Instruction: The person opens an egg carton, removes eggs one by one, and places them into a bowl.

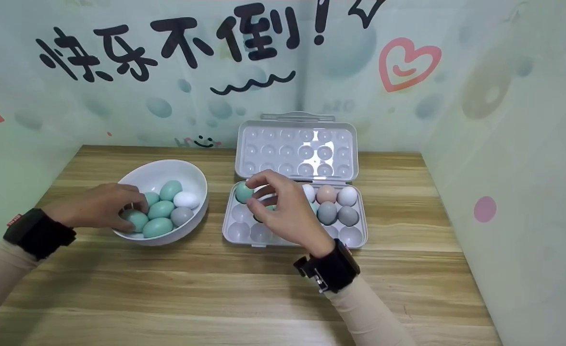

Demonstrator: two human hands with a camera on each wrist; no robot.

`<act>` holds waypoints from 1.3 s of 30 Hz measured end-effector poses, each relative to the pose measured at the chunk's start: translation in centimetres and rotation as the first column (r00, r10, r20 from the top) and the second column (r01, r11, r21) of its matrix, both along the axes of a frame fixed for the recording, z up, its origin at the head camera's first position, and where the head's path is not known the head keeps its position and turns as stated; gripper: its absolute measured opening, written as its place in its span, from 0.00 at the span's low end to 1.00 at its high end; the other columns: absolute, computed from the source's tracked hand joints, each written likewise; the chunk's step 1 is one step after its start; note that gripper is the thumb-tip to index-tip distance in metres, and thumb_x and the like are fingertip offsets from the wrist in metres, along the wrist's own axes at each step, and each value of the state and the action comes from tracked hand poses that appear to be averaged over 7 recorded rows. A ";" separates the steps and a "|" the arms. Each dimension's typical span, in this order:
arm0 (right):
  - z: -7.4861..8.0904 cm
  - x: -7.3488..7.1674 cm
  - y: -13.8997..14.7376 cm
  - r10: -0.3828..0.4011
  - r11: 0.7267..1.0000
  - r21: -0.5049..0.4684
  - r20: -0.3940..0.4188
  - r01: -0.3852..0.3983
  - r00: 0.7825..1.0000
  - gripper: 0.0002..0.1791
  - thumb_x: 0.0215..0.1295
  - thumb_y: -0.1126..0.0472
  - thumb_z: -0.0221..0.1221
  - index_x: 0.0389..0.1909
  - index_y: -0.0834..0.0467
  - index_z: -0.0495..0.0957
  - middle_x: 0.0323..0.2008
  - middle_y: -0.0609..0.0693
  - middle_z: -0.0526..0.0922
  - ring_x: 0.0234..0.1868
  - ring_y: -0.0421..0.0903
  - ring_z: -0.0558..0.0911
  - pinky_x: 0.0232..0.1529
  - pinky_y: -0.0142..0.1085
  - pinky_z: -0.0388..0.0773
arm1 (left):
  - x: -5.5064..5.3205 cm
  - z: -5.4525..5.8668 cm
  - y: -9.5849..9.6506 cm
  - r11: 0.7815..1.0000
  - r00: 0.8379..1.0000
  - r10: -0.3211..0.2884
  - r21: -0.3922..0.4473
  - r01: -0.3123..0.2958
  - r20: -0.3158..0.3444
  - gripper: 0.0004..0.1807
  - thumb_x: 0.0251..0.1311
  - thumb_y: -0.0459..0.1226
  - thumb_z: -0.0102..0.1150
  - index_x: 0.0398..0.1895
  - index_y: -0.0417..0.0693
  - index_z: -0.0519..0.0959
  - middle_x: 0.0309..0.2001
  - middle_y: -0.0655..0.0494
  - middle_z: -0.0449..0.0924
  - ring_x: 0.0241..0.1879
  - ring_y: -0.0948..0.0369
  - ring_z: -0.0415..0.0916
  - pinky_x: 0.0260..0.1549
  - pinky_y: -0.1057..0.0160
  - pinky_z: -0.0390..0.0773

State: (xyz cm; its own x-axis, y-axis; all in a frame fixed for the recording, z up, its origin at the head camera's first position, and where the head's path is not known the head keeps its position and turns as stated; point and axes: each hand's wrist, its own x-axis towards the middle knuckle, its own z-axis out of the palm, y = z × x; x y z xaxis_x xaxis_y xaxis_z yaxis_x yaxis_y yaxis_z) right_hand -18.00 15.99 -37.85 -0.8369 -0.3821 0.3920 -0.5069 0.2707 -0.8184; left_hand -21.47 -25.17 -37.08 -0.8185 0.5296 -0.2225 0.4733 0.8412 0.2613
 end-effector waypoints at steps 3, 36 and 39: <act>0.0 0.0 0.0 -0.005 1.000 0.002 -0.001 0.005 1.000 0.15 0.69 0.69 0.67 0.54 0.59 0.82 0.51 0.49 0.87 0.51 0.49 0.88 0.53 0.42 0.87 | 0.1 0.3 0.0 1.000 1.000 0.000 0.015 0.000 -0.006 0.15 0.53 0.30 0.79 0.44 0.45 0.87 0.40 0.52 0.80 0.42 0.54 0.74 0.49 0.51 0.80; -1.8 -3.6 -0.9 0.198 0.729 0.684 -0.249 0.027 0.948 0.30 0.53 0.68 0.78 0.59 0.60 0.84 0.54 0.58 0.81 0.54 0.56 0.81 0.57 0.48 0.81 | 3.5 -1.4 14.8 0.915 0.875 -0.013 0.348 0.206 -0.484 0.33 0.67 0.47 0.71 0.73 0.54 0.74 0.73 0.51 0.72 0.71 0.52 0.69 0.71 0.46 0.71; -2.1 -3.9 -1.2 0.201 0.690 0.723 -0.245 0.041 0.948 0.30 0.51 0.71 0.77 0.58 0.59 0.85 0.51 0.58 0.82 0.51 0.55 0.82 0.53 0.47 0.83 | 3.7 -2.1 15.5 0.925 0.871 -0.018 0.322 0.201 -0.491 0.34 0.67 0.49 0.71 0.75 0.56 0.73 0.75 0.49 0.70 0.73 0.49 0.68 0.70 0.41 0.70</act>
State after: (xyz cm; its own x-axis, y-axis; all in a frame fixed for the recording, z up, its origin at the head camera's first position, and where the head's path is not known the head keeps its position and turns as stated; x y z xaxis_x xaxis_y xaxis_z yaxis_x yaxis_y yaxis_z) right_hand -21.85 14.77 -39.91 -0.6860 -0.7043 0.1826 -0.7271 0.6540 -0.2090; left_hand -17.73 -9.69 -39.20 -0.7062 0.5891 0.3927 0.6984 0.6708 0.2496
